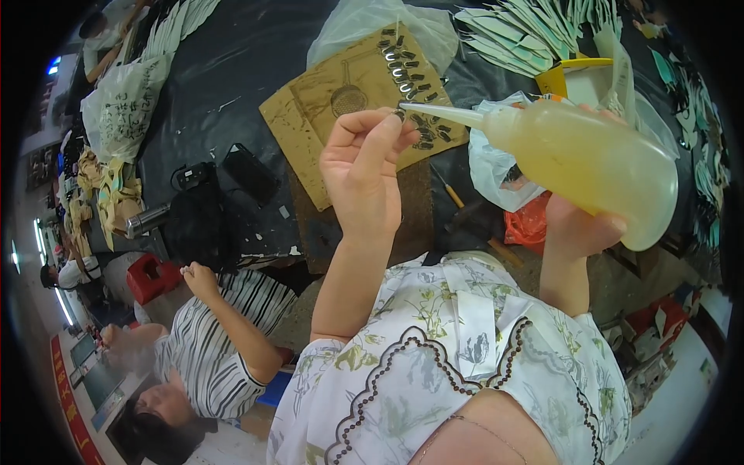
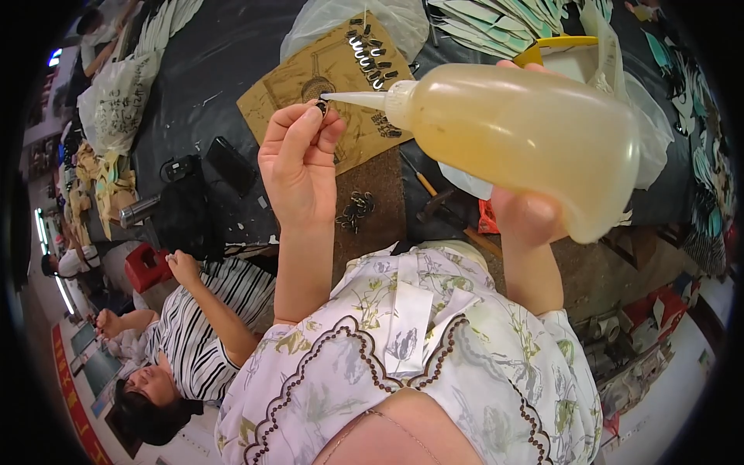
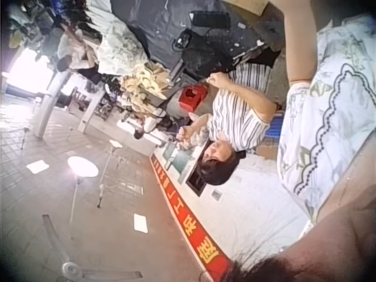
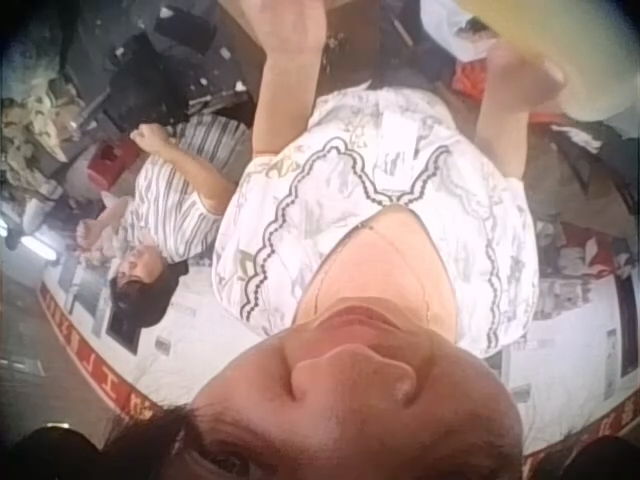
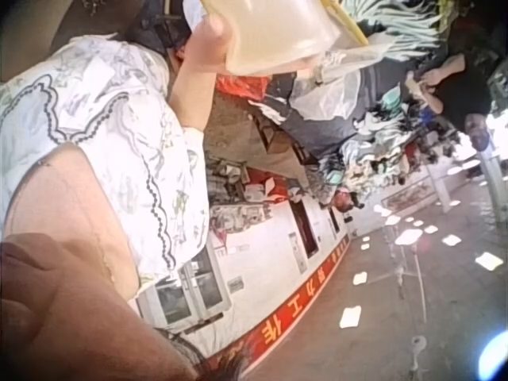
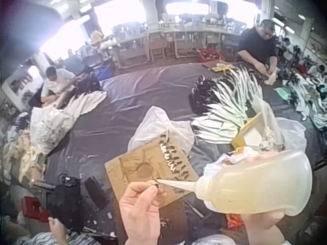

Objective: Applying glue from a squeeze bottle onto small metal or plastic components at a workbench.

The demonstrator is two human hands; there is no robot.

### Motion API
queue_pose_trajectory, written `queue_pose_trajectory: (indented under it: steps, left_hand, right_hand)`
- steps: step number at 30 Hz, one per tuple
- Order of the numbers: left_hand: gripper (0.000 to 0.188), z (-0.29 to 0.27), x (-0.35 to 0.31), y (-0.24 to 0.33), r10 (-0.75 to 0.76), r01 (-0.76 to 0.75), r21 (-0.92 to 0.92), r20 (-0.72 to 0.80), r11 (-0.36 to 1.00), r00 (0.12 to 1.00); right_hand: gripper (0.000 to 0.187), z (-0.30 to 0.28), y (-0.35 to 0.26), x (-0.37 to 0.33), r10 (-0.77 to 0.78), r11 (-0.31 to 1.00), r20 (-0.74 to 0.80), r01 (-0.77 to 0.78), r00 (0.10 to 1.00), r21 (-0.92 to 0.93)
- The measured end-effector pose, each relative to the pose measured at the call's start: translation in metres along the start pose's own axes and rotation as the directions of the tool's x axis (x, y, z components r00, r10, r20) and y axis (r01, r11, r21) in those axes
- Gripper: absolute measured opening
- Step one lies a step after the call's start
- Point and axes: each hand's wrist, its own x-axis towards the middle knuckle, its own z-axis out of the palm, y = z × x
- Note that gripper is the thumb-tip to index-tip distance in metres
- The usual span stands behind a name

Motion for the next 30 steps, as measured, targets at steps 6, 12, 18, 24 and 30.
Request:
queue_pose_trajectory:
  steps: [6, 12, 18, 24, 30]
  left_hand:
    - [0.008, 0.000, 0.001, 0.001, -0.005, 0.004, 0.020, 0.024, 1.000, 1.000]
    - [0.010, 0.000, 0.001, 0.005, -0.035, 0.036, 0.120, -0.011, 0.992, 0.999]
    - [0.015, -0.005, 0.006, -0.003, 0.625, -0.669, 0.729, 0.456, 0.146, 0.633]
    - [0.016, -0.002, 0.007, -0.004, 0.672, -0.739, 0.673, 0.532, 0.033, 0.515]
    - [0.017, -0.001, 0.007, -0.005, 0.678, -0.752, 0.658, 0.538, 0.035, 0.502]
  right_hand:
    - [0.081, -0.003, 0.003, 0.003, -0.038, 0.999, 0.023, 0.038, 0.999, 0.024]
    - [0.077, -0.012, 0.001, 0.013, -0.040, 0.986, -0.042, 0.033, 0.998, -0.162]
    - [0.077, -0.008, 0.005, 0.009, -0.055, 0.996, -0.079, 0.060, 0.995, 0.066]
    - [0.078, 0.000, 0.000, 0.006, -0.021, 1.000, -0.038, 0.021, 0.999, 0.007]
    - [0.079, -0.003, 0.000, 0.005, -0.021, 1.000, -0.023, 0.021, 1.000, 0.009]
